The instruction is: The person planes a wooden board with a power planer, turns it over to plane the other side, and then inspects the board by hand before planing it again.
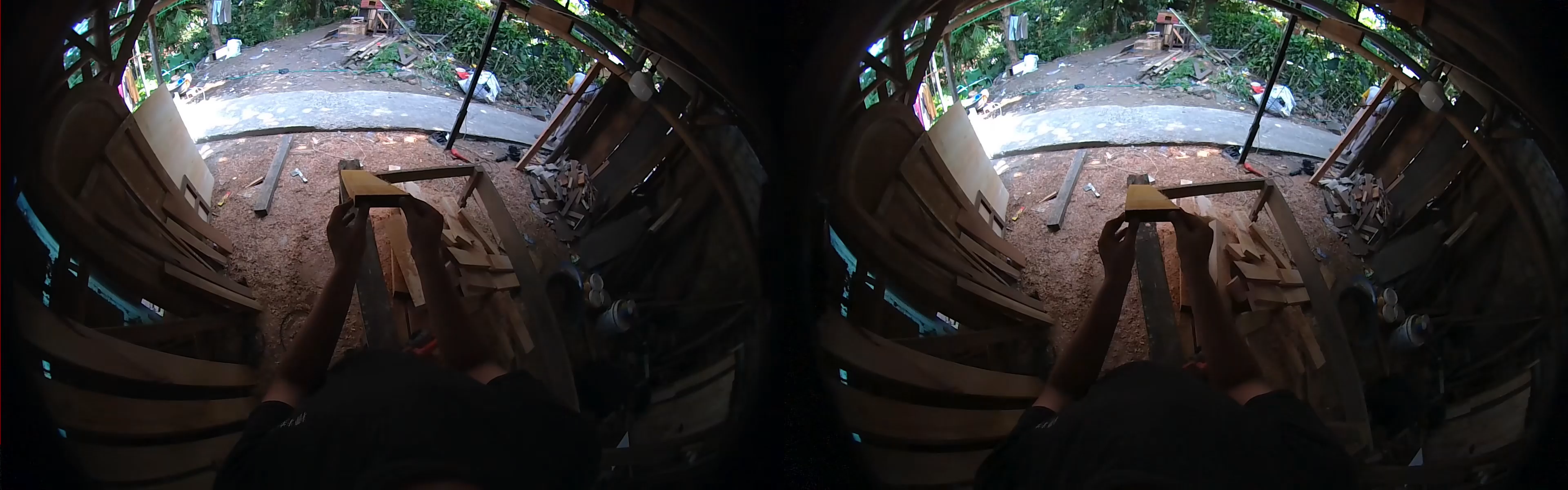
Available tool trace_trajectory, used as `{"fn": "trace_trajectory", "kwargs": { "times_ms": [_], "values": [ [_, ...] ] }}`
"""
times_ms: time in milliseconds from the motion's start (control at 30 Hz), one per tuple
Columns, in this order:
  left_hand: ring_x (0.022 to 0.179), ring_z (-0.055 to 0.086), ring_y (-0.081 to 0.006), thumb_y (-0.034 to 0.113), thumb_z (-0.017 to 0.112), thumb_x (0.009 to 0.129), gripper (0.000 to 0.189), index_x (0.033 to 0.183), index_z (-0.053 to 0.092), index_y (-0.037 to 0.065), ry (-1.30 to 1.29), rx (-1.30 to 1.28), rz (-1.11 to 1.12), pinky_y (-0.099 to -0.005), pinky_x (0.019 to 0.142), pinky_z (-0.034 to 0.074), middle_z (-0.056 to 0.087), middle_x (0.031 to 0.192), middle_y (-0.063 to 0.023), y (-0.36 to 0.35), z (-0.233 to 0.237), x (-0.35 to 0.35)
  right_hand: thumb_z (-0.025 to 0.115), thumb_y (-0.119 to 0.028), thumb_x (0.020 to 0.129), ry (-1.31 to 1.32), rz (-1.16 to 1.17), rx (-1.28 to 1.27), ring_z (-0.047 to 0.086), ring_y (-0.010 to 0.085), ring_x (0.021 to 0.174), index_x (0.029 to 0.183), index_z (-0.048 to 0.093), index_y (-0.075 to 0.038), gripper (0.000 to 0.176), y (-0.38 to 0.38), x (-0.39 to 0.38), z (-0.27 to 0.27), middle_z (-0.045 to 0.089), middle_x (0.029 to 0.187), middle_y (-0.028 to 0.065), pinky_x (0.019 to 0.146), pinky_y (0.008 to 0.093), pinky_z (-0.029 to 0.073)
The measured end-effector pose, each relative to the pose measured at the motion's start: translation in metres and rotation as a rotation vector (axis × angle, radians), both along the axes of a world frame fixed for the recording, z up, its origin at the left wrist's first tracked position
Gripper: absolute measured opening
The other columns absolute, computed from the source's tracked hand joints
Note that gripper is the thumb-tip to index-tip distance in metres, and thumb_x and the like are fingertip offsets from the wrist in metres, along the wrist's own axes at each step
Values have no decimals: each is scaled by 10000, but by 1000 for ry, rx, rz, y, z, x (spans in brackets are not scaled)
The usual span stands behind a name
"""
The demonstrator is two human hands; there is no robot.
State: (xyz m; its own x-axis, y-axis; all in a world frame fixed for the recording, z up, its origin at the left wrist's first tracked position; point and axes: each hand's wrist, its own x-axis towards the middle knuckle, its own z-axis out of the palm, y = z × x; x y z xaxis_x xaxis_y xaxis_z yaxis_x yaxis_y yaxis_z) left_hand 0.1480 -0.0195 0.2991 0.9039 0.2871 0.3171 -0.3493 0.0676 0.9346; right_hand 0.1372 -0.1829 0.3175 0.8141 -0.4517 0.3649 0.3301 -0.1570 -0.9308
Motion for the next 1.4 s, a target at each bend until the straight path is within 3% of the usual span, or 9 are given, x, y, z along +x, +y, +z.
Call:
{"fn": "trace_trajectory", "kwargs": {
  "times_ms": [233, 333, 433, 533, 833, 900, 1133, 1200, 1400],
  "values": [
    [1077, 697, -252, 312, 803, 964, 458, 1247, 655, -17, 42, -57, -39, -355, 934, 571, 688, 1209, -133, 9, -3, 3, 734, -171, 1003, -93, -39, -112, 641, 70, 880, 1204, 776, 3, 269, 14, -9, 5, 771, 962, 31, 785, 263, 512],
    [1055, 690, -224, 288, 800, 970, 421, 1221, 647, -13, 58, -106, -18, -333, 906, 566, 666, 1201, -109, 13, 4, -5, 713, -190, 1023, 107, 14, -141, 640, 66, 878, 1253, 756, -7, 297, 17, -15, 9, 774, 941, 39, 776, 260, 513],
    [1053, 684, -203, 257, 788, 984, 380, 1220, 642, -2, 37, -92, -24, -322, 876, 560, 649, 1222, -99, 22, 8, -5, 679, -179, 1031, 13, 18, -180, 589, 28, 827, 1315, 726, -54, 314, 25, -10, 4, 746, 835, 77, 717, 251, 502],
    [1074, 665, -183, 248, 778, 994, 364, 1221, 642, -2, 69, -53, -9, -314, 891, 544, 652, 1211, -93, 30, 8, 0, 697, -195, 1035, -73, 65, -35, 622, 44, 845, 1288, 740, -32, 304, 33, -9, -1, 784, 931, 49, 724, 264, 507],
    [1063, 620, -167, 256, 756, 1010, 356, 1215, 630, -7, 162, -144, 6, -331, 928, 503, 650, 1197, -92, 50, 10, 4, 719, -200, 1009, 38, 63, -109, 666, 63, 893, 1298, 735, -52, 324, 54, 0, 2, 811, 1004, 66, 778, 277, 531],
    [1040, 624, -167, 244, 750, 1013, 347, 1212, 624, -11, 153, -158, 3, -327, 912, 508, 648, 1194, -93, 53, 12, 2, 715, -280, 1001, -43, 34, -112, 784, 224, 890, 1256, 758, -82, 325, 60, 3, 0, 771, 1001, 228, 779, 352, 563],
    [998, 637, -170, 214, 733, 1022, 312, 1192, 603, -12, 152, -216, 4, -328, 873, 530, 640, 1172, -91, 64, 12, -3, 718, -270, 1002, 20, 89, -183, 784, 295, 935, 1254, 752, -53, 334, 68, 3, 1, 747, 1024, 266, 768, 373, 570],
    [1001, 639, -170, 215, 731, 1023, 308, 1188, 601, -9, 156, -220, 10, -329, 871, 534, 639, 1170, -90, 69, 9, -1, 731, -243, 1001, 32, 108, -163, 696, 70, 913, 1283, 744, -68, 333, 71, 3, 2, 815, 1010, 136, 799, 293, 542],
    [1024, 645, -174, 222, 729, 1024, 314, 1195, 599, -7, 170, -225, 5, -338, 871, 556, 639, 1183, -95, 77, 9, -2, 745, -247, 989, 2, 62, -220, 718, 76, 872, 1267, 750, -67, 331, 78, 3, 4, 798, 975, 190, 768, 299, 548]
  ]
}}
